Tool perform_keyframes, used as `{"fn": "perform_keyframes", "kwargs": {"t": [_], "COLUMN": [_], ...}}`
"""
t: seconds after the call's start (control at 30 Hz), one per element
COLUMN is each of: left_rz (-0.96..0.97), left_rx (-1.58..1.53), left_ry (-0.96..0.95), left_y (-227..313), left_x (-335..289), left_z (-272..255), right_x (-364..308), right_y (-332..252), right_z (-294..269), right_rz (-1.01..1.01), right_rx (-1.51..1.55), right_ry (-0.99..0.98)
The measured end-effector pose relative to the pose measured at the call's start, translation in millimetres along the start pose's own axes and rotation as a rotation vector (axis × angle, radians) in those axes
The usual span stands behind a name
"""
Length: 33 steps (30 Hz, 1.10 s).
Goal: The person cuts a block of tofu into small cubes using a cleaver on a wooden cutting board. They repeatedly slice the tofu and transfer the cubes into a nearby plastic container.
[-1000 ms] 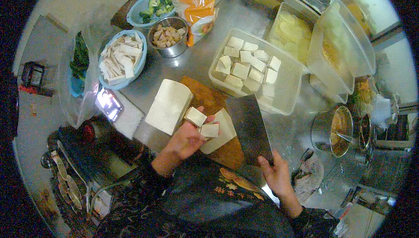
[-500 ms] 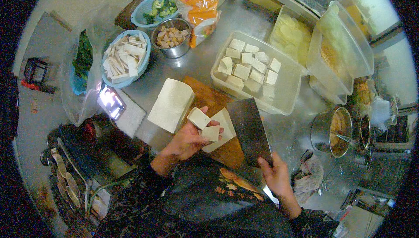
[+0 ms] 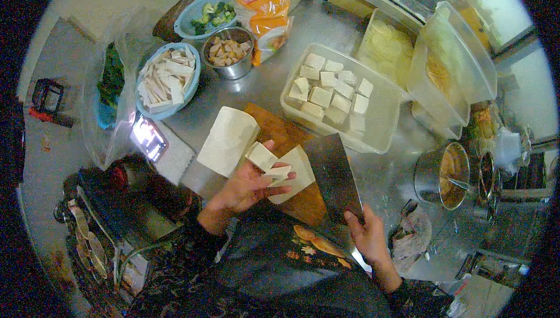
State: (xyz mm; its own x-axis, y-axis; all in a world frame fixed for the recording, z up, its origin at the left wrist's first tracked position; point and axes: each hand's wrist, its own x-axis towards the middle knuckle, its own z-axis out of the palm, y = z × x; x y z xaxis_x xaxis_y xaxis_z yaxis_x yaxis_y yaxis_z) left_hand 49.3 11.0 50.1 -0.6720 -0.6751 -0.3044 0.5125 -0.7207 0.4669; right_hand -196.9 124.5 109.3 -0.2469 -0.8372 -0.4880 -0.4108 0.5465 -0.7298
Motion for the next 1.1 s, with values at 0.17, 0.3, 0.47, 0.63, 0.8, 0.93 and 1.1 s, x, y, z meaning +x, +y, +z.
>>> {"fn": "perform_keyframes", "kwargs": {"t": [0.17,0.3,0.47,0.63,0.8,0.93,1.1], "left_rz": [0.008,0.073,0.049,0.038,-0.025,-0.046,-0.026], "left_rx": [-0.114,-0.193,-0.200,0.084,0.177,0.205,0.156], "left_ry": [0.044,-0.040,0.040,0.075,-0.063,0.022,0.096], "left_y": [0.7,-3.8,-8.7,-10.4,-9.5,-9.5,-8.2], "left_x": [3.7,4.9,8.1,11.5,14.7,15.4,16.3], "left_z": [-0.2,-7.5,-9.3,-1.0,-0.8,-1.8,-0.5], "right_x": [0.9,2.7,3.3,2.4,2.1,3.7,1.3], "right_y": [3.6,15.7,19.1,14.4,5.9,17.0,12.5], "right_z": [0.3,1.6,-0.8,-1.8,-6.3,-2.8,-3.5], "right_rz": [-0.056,-0.151,-0.097,-0.170,-0.090,-0.264,-0.242], "right_rx": [-0.037,-0.047,-0.101,-0.102,-0.166,-0.203,-0.286], "right_ry": [0.008,0.048,0.051,0.034,-0.017,0.066,0.023]}}
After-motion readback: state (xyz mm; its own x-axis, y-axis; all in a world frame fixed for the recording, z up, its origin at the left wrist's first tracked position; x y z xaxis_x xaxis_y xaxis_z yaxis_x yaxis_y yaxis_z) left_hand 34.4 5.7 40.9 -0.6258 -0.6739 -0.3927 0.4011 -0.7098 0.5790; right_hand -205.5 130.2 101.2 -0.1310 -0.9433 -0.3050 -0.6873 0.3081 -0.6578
